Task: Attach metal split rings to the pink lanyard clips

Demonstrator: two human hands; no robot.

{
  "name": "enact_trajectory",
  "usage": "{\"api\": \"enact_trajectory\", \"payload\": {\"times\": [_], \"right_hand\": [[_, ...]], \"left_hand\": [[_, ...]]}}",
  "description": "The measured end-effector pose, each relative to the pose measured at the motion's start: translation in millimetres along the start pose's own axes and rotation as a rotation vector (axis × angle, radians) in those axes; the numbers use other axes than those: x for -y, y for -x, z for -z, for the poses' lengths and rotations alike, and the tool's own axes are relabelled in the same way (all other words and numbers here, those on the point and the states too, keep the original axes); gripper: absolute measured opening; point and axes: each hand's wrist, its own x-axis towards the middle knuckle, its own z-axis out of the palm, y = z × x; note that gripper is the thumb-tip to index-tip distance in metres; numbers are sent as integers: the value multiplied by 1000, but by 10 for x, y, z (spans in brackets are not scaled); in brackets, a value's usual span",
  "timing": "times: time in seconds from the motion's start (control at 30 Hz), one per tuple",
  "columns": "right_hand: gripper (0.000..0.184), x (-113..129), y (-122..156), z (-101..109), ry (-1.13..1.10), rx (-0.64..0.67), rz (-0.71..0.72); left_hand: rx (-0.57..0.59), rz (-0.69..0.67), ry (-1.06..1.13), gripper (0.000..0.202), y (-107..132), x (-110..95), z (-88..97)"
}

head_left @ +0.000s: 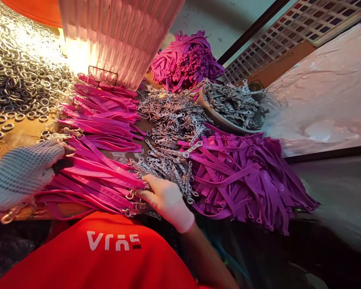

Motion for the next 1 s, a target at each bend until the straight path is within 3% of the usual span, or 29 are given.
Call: {"api": "enact_trajectory", "payload": {"times": [0.07,0.13,0.23,0.33,0.43,0.57,0.67,0.73,0.8,0.9,1.0], "right_hand": [[38,-171,-134,73,17,27,23],[34,-370,-414,70,101,-60,-74],[27,-632,-963,-101,296,-61,-344],[28,-775,-1381,-346,338,0,-443],[29,-857,-1527,-481,286,-7,-451],[30,-903,-1418,-382,176,-48,-434],[34,-718,-1170,-183,-36,-196,-331],[29,-439,-947,-67,-343,-332,-152],[22,-78,-731,-15,-495,-363,37],[28,423,-529,-90,-400,-256,199],[30,670,-484,-256,-281,-219,248]], "left_hand": [[14,35,46,28,86,-81,-54],[4,188,277,25,117,-255,-264],[122,573,975,43,33,-524,-662],[278,834,1534,56,-104,-661,-895],[316,864,1742,60,-141,-672,-926],[335,880,1857,67,-61,-600,-906],[311,909,1917,70,-24,-568,-932],[273,910,1934,68,-30,-579,-967],[227,872,1939,61,-55,-612,-1016],[187,793,1911,51,-98,-690,-1117],[187,715,1847,52,-103,-778,-1227]]}}
